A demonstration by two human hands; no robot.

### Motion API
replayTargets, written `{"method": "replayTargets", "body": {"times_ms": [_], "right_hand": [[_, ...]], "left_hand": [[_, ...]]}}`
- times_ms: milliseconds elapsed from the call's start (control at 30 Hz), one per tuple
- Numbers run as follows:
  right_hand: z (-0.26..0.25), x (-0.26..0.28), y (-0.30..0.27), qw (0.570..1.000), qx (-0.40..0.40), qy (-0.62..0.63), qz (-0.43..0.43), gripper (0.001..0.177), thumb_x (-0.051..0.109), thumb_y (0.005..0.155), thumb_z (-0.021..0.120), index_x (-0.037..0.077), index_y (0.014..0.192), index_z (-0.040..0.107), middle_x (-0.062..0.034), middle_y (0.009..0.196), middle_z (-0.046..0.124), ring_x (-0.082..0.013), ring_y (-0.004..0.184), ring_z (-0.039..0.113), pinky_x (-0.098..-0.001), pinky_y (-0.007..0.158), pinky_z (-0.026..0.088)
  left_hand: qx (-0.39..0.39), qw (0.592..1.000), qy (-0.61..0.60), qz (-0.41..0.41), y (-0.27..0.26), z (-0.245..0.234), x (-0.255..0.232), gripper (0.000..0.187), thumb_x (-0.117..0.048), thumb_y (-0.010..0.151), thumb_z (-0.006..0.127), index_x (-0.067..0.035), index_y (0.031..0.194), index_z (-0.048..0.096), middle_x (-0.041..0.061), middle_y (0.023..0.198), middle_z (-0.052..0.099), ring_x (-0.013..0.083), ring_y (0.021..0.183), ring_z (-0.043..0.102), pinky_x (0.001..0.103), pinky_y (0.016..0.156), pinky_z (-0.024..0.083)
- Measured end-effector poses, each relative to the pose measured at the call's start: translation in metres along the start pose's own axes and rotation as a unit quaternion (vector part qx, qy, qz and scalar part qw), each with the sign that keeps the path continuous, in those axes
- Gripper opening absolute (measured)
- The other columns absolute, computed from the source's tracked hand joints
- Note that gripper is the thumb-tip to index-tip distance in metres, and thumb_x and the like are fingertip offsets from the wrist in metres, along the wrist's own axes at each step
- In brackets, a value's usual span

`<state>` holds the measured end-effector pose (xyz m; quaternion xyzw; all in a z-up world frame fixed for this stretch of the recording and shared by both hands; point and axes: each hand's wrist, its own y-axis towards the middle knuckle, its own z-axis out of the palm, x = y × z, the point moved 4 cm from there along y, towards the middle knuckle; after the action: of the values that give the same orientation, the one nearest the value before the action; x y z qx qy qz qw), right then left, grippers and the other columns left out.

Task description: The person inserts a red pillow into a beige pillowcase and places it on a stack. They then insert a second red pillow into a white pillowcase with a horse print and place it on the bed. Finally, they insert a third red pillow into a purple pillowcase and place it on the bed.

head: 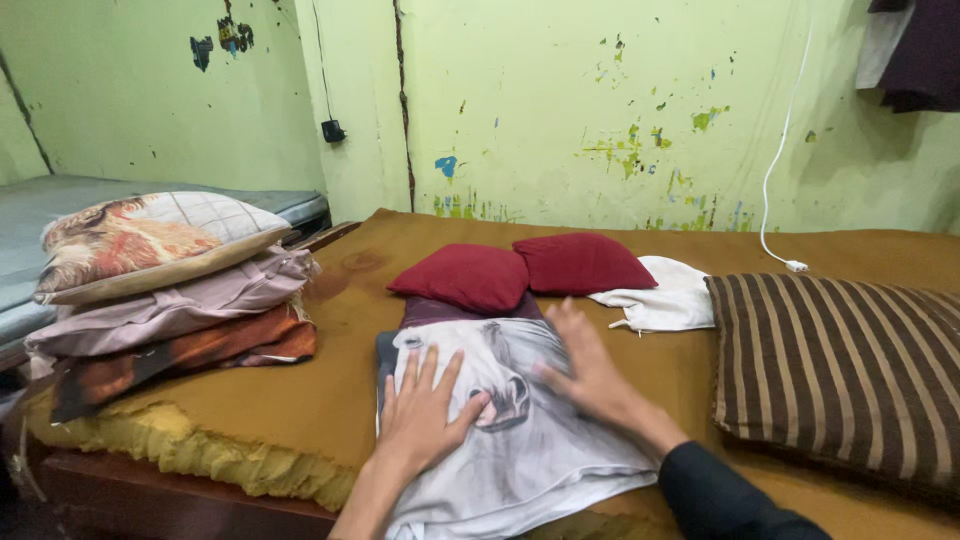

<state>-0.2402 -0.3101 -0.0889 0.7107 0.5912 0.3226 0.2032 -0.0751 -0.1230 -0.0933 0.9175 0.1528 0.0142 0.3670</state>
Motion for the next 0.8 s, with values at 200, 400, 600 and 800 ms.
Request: {"method": "replayTargets", "body": {"times_ms": [200, 400, 600, 800], "right_hand": [[0.018, -0.03, 0.001, 0.932, 0.324, 0.063, 0.15, 0.08, 0.067, 0.094, 0.039, 0.016, 0.156, 0.039, -0.0136, 0.163, 0.032, -0.0288, 0.153, 0.027, -0.0397, 0.123, 0.022], [0.036, -0.077, 0.067, 0.954, 0.216, 0.082, 0.192, 0.076, 0.066, 0.095, 0.04, 0.01, 0.142, 0.059, -0.0167, 0.15, 0.058, -0.0314, 0.143, 0.051, -0.0376, 0.119, 0.037], [0.109, -0.084, 0.045, 0.943, 0.251, 0.12, 0.18, 0.079, 0.064, 0.096, 0.041, 0.016, 0.158, 0.033, -0.014, 0.167, 0.027, -0.0337, 0.155, 0.018, -0.0438, 0.123, 0.017], [0.104, -0.113, 0.063, 0.921, 0.314, 0.097, 0.209, 0.085, 0.07, 0.091, 0.037, 0.018, 0.159, 0.033, -0.0127, 0.166, 0.028, -0.0304, 0.155, 0.024, -0.0419, 0.125, 0.021]], "left_hand": [[0.36, 0.917, -0.091, -0.147, 0.039, 0.009, 0.058, 0.079, -0.077, 0.089, 0.051, -0.024, 0.147, 0.06, 0.022, 0.149, 0.055, 0.0396, 0.143, 0.047, 0.044, 0.12, 0.036], [0.312, 0.936, -0.014, -0.163, 0.091, 0.053, 0.063, 0.08, -0.08, 0.091, 0.039, -0.03, 0.153, 0.047, 0.01, 0.162, 0.036, 0.0346, 0.153, 0.027, 0.06, 0.122, 0.021], [0.395, 0.899, -0.041, -0.186, 0.073, 0.091, 0.075, 0.095, -0.086, 0.082, 0.029, -0.034, 0.161, 0.029, 0.002, 0.17, 0.023, 0.0314, 0.158, 0.015, 0.064, 0.124, 0.009], [0.411, 0.89, -0.043, -0.192, 0.093, 0.092, 0.09, 0.101, -0.088, 0.082, 0.032, -0.022, 0.159, 0.037, 0.009, 0.167, 0.035, 0.0332, 0.157, 0.027, 0.065, 0.124, 0.011]]}}
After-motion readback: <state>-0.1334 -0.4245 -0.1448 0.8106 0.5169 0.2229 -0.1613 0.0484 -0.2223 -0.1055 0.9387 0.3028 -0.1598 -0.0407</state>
